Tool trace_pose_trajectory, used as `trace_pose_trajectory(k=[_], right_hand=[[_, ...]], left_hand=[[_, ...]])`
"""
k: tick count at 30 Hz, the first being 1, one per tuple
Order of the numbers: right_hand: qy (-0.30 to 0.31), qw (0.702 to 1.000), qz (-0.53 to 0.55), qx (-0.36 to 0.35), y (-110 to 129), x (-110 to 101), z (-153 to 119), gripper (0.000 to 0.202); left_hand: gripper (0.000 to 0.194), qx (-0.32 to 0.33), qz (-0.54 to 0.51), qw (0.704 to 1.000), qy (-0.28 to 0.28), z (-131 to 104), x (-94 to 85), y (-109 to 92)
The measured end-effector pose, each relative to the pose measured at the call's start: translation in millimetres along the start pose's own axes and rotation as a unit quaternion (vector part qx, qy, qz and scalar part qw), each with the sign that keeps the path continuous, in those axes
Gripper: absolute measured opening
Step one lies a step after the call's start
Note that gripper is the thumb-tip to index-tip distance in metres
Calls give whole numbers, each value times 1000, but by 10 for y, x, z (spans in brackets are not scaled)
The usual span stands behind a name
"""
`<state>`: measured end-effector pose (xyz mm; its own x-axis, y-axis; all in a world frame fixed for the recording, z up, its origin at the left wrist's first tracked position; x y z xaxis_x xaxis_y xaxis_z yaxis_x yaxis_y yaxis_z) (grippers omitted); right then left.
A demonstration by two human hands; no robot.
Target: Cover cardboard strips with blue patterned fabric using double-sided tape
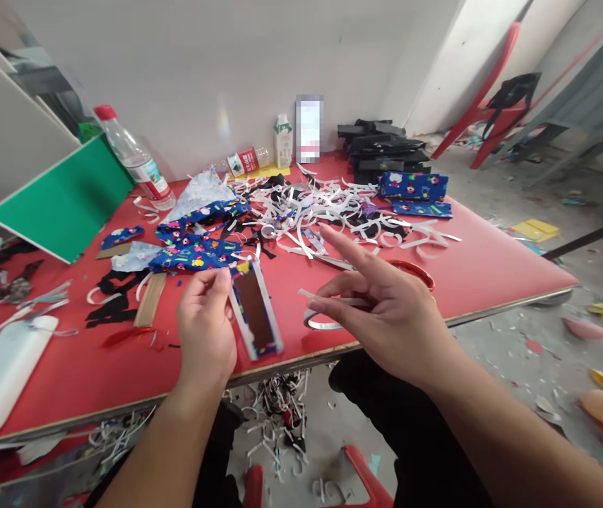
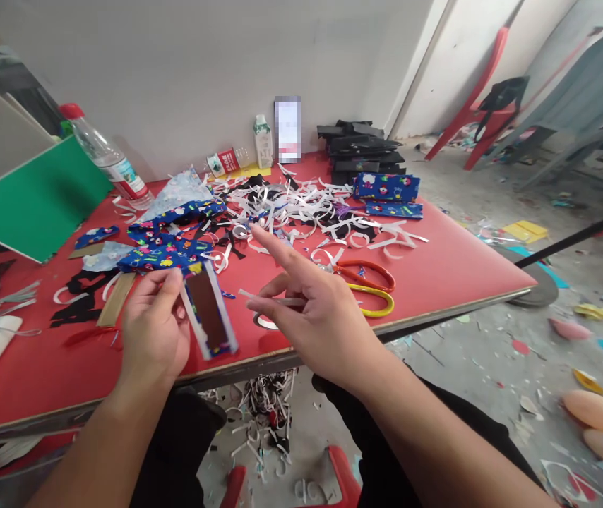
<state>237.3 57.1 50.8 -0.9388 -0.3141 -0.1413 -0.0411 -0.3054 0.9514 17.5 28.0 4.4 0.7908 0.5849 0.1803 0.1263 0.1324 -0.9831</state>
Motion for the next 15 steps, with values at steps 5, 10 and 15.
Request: trace_pose_trajectory(k=[5,10,15], right_hand=[[-44,998,-37,21,102,-70,-15,4],[-47,998,20,30,121,-7,-25,15],[39,996,55,54,-60,153,16,23]], left_hand=[[25,79,52,995,38,-83,33,-66],[25,-5,79,985,150,-303,240,139],[16,-17,74,971,227,-455,380,148]])
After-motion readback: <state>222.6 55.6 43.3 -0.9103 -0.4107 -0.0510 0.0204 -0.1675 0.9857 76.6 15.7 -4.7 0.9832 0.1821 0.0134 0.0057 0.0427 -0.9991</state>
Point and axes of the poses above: each hand's wrist, its own z-axis towards the middle knuckle, its own x-axis out of the palm, y = z × x, the point moved 5 cm from there along z, towards the middle knuckle, and after that the axes turned 7 degrees about z, right-handed, at the moved point
